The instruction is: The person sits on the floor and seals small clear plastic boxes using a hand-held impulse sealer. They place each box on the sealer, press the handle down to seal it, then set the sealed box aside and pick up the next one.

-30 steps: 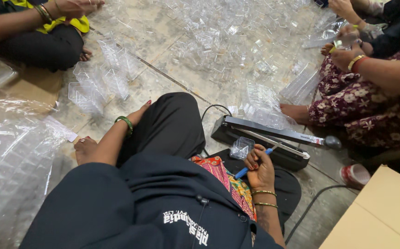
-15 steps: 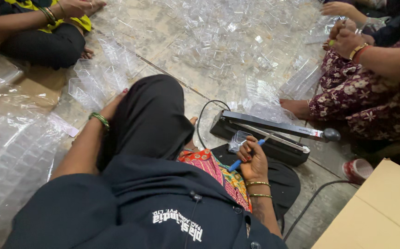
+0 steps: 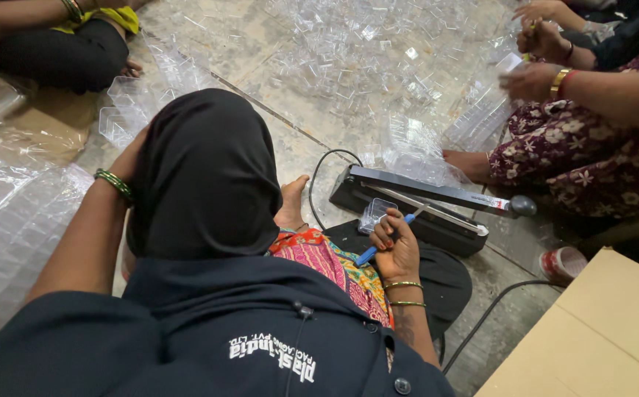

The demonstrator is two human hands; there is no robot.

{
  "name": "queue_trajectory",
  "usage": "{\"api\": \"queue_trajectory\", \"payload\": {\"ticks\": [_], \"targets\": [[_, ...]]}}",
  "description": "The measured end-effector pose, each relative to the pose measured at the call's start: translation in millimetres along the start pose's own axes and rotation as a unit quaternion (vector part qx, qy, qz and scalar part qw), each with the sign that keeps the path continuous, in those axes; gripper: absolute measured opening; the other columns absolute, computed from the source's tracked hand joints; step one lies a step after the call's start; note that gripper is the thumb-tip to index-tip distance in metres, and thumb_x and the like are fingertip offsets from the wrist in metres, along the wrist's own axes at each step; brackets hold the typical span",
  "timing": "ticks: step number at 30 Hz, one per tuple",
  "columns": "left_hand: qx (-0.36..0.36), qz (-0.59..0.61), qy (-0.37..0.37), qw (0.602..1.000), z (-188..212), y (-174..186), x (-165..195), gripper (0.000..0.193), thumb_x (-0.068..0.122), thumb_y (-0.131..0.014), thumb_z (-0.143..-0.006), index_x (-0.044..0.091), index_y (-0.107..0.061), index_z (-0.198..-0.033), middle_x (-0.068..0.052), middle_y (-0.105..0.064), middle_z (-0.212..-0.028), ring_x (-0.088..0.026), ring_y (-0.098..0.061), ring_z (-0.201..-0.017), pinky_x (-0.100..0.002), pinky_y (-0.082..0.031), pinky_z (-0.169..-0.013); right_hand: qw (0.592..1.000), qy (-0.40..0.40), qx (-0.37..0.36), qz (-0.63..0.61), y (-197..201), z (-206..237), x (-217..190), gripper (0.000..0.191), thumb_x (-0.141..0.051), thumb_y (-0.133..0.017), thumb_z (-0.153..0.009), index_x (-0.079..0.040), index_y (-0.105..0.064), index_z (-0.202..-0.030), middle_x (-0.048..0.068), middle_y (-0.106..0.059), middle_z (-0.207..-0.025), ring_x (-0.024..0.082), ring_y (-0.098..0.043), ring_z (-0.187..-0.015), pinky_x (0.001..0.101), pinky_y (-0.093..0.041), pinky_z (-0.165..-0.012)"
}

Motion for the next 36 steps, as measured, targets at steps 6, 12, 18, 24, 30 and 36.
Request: {"api": "queue_trajectory", "payload": {"ticks": [6, 12, 18, 24, 30, 36], "targets": [[0.007, 0.021, 0.006, 1.000, 7, 0, 10, 0.053, 0.039, -0.040, -0.107, 0.010, -0.050, -0.150, -0.006, -0.057, -0.148, -0.017, -0.056, -0.131, -0.034, -0.044, -0.112, 1.000, -0.010, 0.007, 0.004, -5, 3, 2, 0.014, -0.005, -0.059, -0.096, -0.003, -0.061, -0.110, 0.001, -0.045, -0.073, 0.008, -0.037, -0.054, 0.0228, -0.031, -0.049], [-0.065, -0.028, -0.071, 0.995, -15, 1, 19, 0.044, 0.021, -0.045, -0.111, 0.003, -0.049, -0.151, -0.012, -0.056, -0.148, -0.018, -0.055, -0.130, -0.035, -0.043, -0.112, 1.000, -0.022, 0.016, 0.008, -11, 7, 2, 0.014, -0.006, -0.058, -0.096, -0.004, -0.060, -0.109, 0.001, -0.046, -0.073, 0.008, -0.037, -0.053, 0.0234, -0.032, -0.049], [-0.151, 0.068, -0.090, 0.982, -47, -21, 27, 0.053, 0.022, -0.048, -0.112, 0.007, -0.035, -0.161, -0.005, -0.051, -0.153, -0.011, -0.051, -0.135, -0.031, -0.039, -0.119, 1.000, -0.021, 0.011, 0.010, -7, 8, 4, 0.013, -0.005, -0.057, -0.097, -0.004, -0.059, -0.110, 0.001, -0.045, -0.072, 0.008, -0.038, -0.053, 0.0230, -0.032, -0.048], [-0.136, 0.171, -0.018, 0.976, -81, -37, 38, 0.050, 0.030, -0.056, -0.113, 0.016, -0.041, -0.159, -0.001, -0.061, -0.135, -0.008, -0.058, -0.119, -0.030, -0.046, -0.110, 0.999, -0.020, 0.026, 0.012, 4, 6, 6, 0.014, -0.005, -0.057, -0.096, -0.004, -0.060, -0.110, 0.000, -0.046, -0.072, 0.008, -0.038, -0.053, 0.0227, -0.032, -0.048], [-0.045, -0.006, 0.046, 0.998, -50, -47, 61, 0.050, 0.050, -0.060, -0.109, 0.002, -0.062, -0.125, -0.005, -0.067, -0.115, -0.013, -0.062, -0.101, -0.031, -0.049, -0.094, 0.999, -0.023, 0.041, 0.028, 12, 3, 16, 0.015, -0.005, -0.059, -0.095, -0.004, -0.060, -0.110, 0.000, -0.046, -0.072, 0.007, -0.039, -0.053, 0.0225, -0.032, -0.047], [-0.140, -0.166, -0.037, 0.975, -19, -96, 102, 0.049, 0.043, -0.058, -0.102, 0.000, -0.067, -0.123, -0.008, -0.071, -0.116, -0.014, -0.065, -0.105, -0.031, -0.050, -0.097, 0.997, -0.039, 0.057, 0.044, 13, 1, 31, 0.014, -0.007, -0.061, -0.094, -0.004, -0.063, -0.107, 0.000, -0.045, -0.071, 0.006, -0.037, -0.052, 0.0224, -0.031, -0.046]]}}
Point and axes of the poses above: each hand's wrist, its own z-axis away from the middle knuckle, its own y-axis out of the back of the hand, x = y × z, the point moved 4 cm from there along -z, towards the middle knuckle
